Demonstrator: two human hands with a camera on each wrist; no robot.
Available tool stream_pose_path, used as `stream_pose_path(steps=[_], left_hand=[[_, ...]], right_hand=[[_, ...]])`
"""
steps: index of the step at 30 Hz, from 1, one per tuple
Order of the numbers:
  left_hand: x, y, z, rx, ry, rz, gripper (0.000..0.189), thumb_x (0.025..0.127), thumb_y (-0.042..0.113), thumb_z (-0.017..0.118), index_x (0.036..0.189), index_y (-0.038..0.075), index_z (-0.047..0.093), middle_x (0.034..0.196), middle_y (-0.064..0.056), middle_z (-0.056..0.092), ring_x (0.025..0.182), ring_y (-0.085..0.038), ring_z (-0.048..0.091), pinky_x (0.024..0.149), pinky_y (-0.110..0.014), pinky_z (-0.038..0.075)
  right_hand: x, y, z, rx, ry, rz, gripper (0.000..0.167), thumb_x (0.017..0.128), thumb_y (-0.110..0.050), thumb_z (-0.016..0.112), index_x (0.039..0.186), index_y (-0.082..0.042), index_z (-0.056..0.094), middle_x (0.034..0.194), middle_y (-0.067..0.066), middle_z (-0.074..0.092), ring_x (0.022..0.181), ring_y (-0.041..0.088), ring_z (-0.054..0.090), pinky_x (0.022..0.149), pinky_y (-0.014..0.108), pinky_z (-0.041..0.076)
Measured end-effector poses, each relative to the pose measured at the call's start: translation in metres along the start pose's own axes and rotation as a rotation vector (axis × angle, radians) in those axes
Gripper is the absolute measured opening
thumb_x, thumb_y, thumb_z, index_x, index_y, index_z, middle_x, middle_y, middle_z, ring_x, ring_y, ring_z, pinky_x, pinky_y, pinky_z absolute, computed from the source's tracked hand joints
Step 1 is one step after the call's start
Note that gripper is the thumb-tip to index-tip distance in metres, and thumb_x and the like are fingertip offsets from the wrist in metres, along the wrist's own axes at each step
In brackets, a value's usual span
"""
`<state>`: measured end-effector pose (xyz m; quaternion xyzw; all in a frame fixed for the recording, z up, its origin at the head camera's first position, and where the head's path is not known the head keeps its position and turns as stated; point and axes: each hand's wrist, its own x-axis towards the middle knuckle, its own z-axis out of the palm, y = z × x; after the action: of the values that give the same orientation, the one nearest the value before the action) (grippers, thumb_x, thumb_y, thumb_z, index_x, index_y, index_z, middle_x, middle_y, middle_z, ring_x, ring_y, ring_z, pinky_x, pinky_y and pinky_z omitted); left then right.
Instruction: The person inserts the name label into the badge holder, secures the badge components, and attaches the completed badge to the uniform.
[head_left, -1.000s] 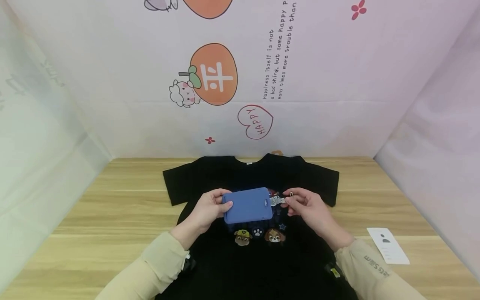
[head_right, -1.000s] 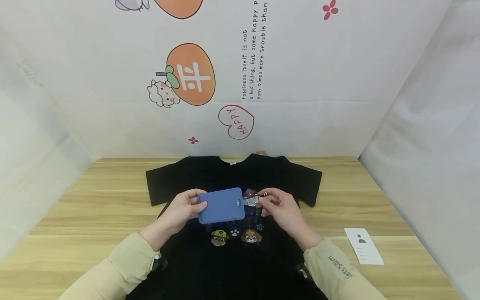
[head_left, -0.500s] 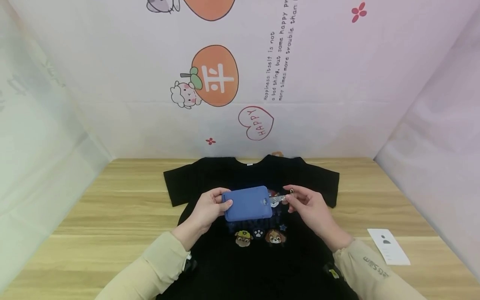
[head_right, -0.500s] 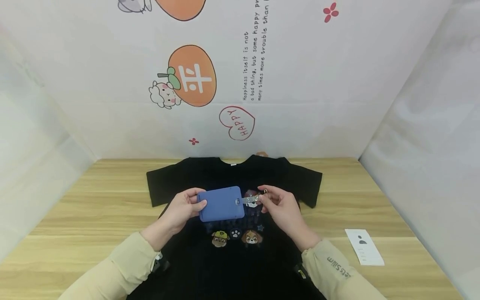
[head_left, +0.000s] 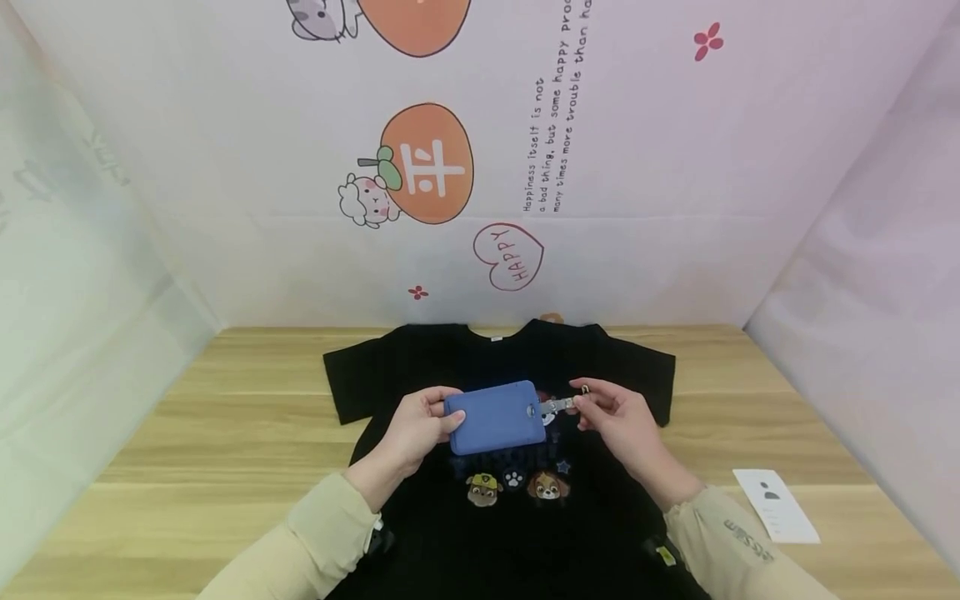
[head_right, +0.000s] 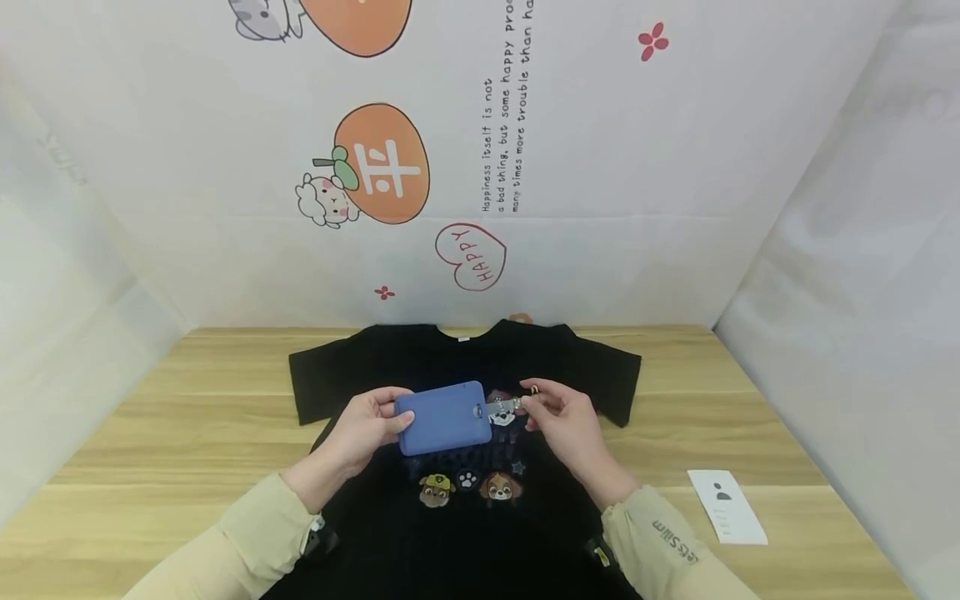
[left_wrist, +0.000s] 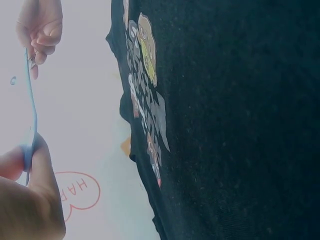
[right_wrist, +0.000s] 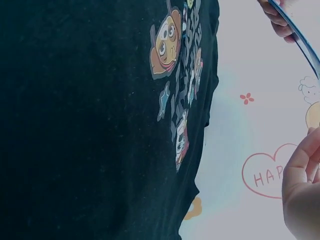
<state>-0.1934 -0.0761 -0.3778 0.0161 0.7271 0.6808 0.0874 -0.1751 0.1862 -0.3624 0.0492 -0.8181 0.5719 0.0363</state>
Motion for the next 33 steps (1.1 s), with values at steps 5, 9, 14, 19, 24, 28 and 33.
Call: stream_pose_path(steps=[5,9,14,19,24,28,33], left_hand=[[-0.0014,0.0013,0.001,0.03,-0.007,0.011,0.022,0.091,-0.003,0.057,0.113,-0.004,0.061,0.099,-0.02,0.07,0.075,-0.016,0.068,0.071,-0.033,0.058],[-0.0027,0.001,0.0014,0.037,-0.016,0.01,0.023,0.091,-0.004,0.057,0.113,-0.005,0.06,0.098,-0.02,0.07,0.074,-0.015,0.068,0.07,-0.032,0.058],[-0.0035,-0.0014,0.0015,0.044,-0.027,0.011,0.024,0.091,-0.004,0.056,0.114,-0.005,0.06,0.097,-0.019,0.071,0.072,-0.014,0.067,0.067,-0.03,0.057],[-0.0004,0.0001,0.0026,0.034,-0.026,0.017,0.024,0.09,-0.004,0.057,0.114,-0.004,0.06,0.099,-0.02,0.07,0.073,-0.015,0.068,0.069,-0.031,0.058],[0.0011,0.0015,0.0049,0.023,-0.027,0.013,0.023,0.09,-0.004,0.057,0.113,-0.005,0.06,0.1,-0.021,0.07,0.073,-0.016,0.068,0.07,-0.033,0.058],[0.0001,0.0007,0.0057,0.015,-0.03,0.003,0.023,0.091,-0.004,0.057,0.113,-0.005,0.06,0.099,-0.021,0.07,0.072,-0.015,0.068,0.069,-0.032,0.058],[-0.0017,0.0003,0.0039,-0.046,-0.059,-0.018,0.024,0.091,-0.004,0.055,0.115,-0.005,0.058,0.098,-0.018,0.071,0.072,-0.013,0.067,0.069,-0.03,0.058]], right_hand=[[0.0005,0.0032,-0.0015,-0.003,0.004,-0.009,0.029,0.093,-0.004,0.057,0.12,0.006,0.058,0.09,0.019,0.07,0.065,0.008,0.061,0.067,0.019,0.054],[0.0007,0.0048,-0.0022,-0.012,-0.005,0.004,0.029,0.093,-0.004,0.057,0.121,0.006,0.058,0.089,0.017,0.07,0.065,0.008,0.06,0.067,0.019,0.054],[0.0007,0.0071,-0.0016,-0.009,-0.024,0.01,0.029,0.094,-0.004,0.056,0.121,0.006,0.058,0.089,0.017,0.069,0.067,0.009,0.061,0.068,0.019,0.054],[0.0028,0.0059,-0.0017,0.001,-0.001,0.019,0.029,0.094,-0.004,0.057,0.12,0.006,0.058,0.09,0.016,0.069,0.068,0.012,0.062,0.068,0.019,0.054],[0.0031,0.0029,-0.0037,0.006,0.037,0.028,0.028,0.093,-0.004,0.057,0.12,0.006,0.058,0.086,0.011,0.069,0.068,0.01,0.061,0.069,0.018,0.054],[0.0021,0.0018,-0.0035,0.01,0.04,0.043,0.029,0.094,-0.004,0.056,0.122,0.005,0.057,0.084,0.006,0.067,0.068,0.007,0.058,0.07,0.017,0.054],[0.0037,0.0008,0.0036,0.178,-0.082,0.115,0.032,0.096,-0.003,0.051,0.125,0.01,0.049,0.083,-0.003,0.065,0.072,0.006,0.058,0.072,0.018,0.054]])
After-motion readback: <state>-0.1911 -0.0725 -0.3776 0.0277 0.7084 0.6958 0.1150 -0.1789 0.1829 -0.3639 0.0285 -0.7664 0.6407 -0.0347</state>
